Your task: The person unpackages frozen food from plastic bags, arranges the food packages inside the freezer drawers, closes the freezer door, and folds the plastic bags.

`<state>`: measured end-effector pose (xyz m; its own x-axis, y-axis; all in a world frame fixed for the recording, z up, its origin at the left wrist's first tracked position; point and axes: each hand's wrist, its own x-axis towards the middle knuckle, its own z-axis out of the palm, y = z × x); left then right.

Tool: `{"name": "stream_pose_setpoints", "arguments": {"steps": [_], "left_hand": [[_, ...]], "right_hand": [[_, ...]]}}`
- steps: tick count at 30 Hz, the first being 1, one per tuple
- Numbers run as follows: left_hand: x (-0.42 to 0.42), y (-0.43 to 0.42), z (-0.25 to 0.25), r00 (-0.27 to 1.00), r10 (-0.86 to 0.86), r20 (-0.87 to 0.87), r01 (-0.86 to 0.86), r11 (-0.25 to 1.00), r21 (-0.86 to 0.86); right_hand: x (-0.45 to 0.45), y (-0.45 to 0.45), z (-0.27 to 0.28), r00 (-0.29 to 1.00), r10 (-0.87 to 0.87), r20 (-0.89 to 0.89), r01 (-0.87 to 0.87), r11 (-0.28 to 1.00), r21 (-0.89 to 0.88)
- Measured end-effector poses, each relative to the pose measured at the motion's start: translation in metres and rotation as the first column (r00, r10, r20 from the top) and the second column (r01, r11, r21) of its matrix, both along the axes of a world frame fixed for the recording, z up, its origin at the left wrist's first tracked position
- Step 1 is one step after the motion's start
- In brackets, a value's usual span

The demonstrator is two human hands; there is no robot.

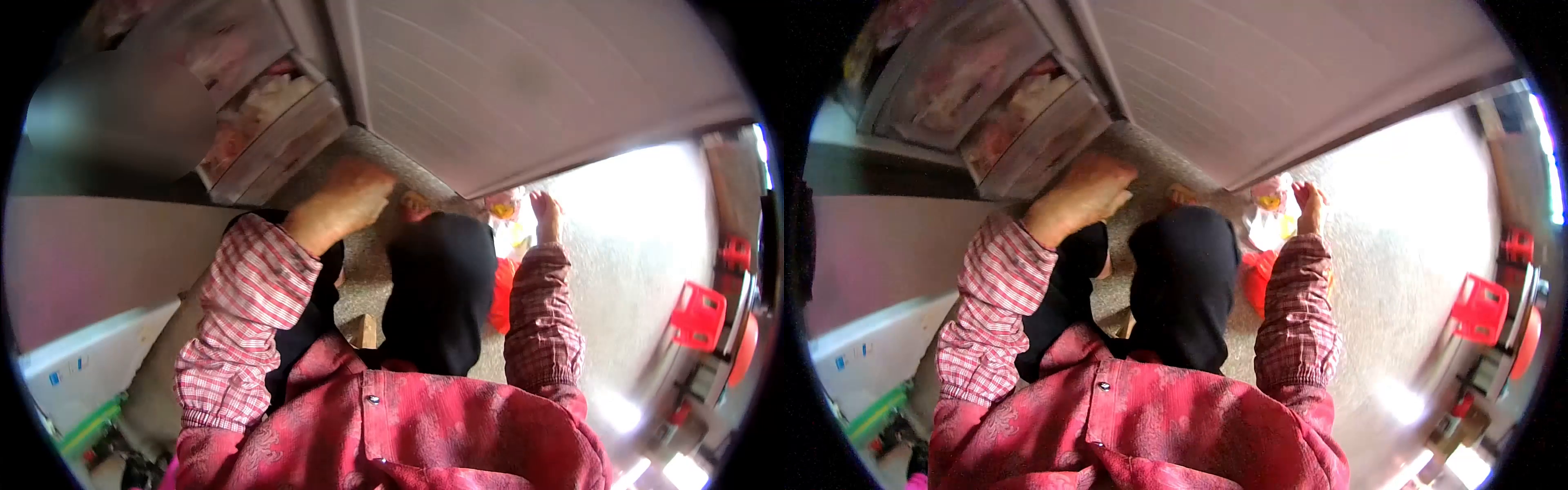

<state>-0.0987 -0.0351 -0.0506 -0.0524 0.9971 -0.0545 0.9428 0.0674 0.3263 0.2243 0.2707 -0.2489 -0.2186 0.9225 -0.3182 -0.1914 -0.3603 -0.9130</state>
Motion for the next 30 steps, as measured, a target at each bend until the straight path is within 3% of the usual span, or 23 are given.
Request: {"name": "stream_pose_setpoints", "arguments": {"steps": [1, 4, 5, 6, 9, 12, 13, 15, 19, 21, 23, 26, 27, 28, 29, 30], "left_hand": [[-0.004, 0.008, 0.010, 1.000, 0.010, -0.014, -0.012, 0.987, -0.162], [-0.025, 0.017, -0.020, 1.000, 0.003, -0.025, -0.007, 0.983, -0.183], [-0.027, 0.023, -0.033, 0.990, 0.128, 0.062, -0.103, 0.945, -0.311], [-0.028, 0.030, -0.042, 0.990, 0.120, 0.071, -0.092, 0.945, -0.315], [-0.030, 0.047, -0.056, 0.999, 0.043, -0.003, -0.043, 0.981, -0.189], [-0.028, 0.063, -0.068, 0.989, 0.041, 0.139, -0.063, 0.985, 0.161], [-0.023, 0.064, -0.059, 0.989, 0.036, 0.145, -0.060, 0.985, 0.164], [0.005, 0.059, -0.013, 0.942, 0.039, 0.333, -0.137, 0.952, 0.274], [0.053, 0.057, 0.024, 0.840, -0.253, 0.480, -0.030, 0.861, 0.508], [0.070, 0.050, 0.036, 0.830, -0.237, 0.505, -0.074, 0.850, 0.521], [0.070, 0.033, 0.052, 0.850, -0.351, 0.392, 0.023, 0.769, 0.639], [0.043, 0.015, 0.056, 0.851, -0.296, 0.434, -0.055, 0.771, 0.634], [0.026, 0.013, 0.059, 0.844, -0.290, 0.452, -0.060, 0.785, 0.617], [0.049, 0.006, 0.057, 0.842, -0.281, 0.462, -0.068, 0.793, 0.606], [0.042, 0.004, 0.050, 0.810, -0.227, 0.541, -0.198, 0.762, 0.616], [0.032, -0.001, 0.055, 0.824, -0.202, 0.530, -0.212, 0.757, 0.618]], "right_hand": [[0.000, -0.005, 0.023, 1.000, 0.013, 0.024, -0.014, 0.999, 0.029], [-0.006, -0.022, 0.080, 0.982, 0.071, 0.176, -0.094, 0.988, 0.123], [-0.011, -0.031, 0.098, 0.975, 0.058, 0.213, -0.088, 0.987, 0.135], [-0.011, -0.037, 0.112, 0.964, 0.074, 0.255, -0.117, 0.980, 0.159], [-0.011, -0.061, 0.167, 0.941, 0.099, 0.323, -0.186, 0.950, 0.252], [-0.014, -0.089, 0.222, 0.942, 0.083, 0.324, -0.209, 0.903, 0.376], [-0.021, -0.101, 0.242, 0.942, 0.074, 0.328, -0.210, 0.892, 0.401], [-0.018, -0.116, 0.275, 0.958, 0.100, 0.270, -0.206, 0.893, 0.400], [-0.058, -0.138, 0.323, 0.949, 0.280, 0.145, -0.314, 0.875, 0.368], [-0.080, -0.147, 0.333, 0.904, 0.425, 0.047, -0.410, 0.829, 0.380], [-0.097, -0.166, 0.341, 0.809, 0.582, -0.085, -0.490, 0.747, 0.450], [-0.147, -0.180, 0.350, 0.544, 0.809, -0.222, -0.618, 0.565, 0.546], [-0.164, -0.182, 0.351, 0.568, 0.779, -0.266, -0.595, 0.612, 0.520], [-0.145, -0.189, 0.348, 0.521, 0.809, -0.272, -0.609, 0.575, 0.546], [-0.157, -0.197, 0.355, 0.581, 0.769, -0.269, -0.612, 0.630, 0.479], [-0.161, -0.193, 0.358, 0.587, 0.798, -0.141, -0.632, 0.559, 0.537]]}}
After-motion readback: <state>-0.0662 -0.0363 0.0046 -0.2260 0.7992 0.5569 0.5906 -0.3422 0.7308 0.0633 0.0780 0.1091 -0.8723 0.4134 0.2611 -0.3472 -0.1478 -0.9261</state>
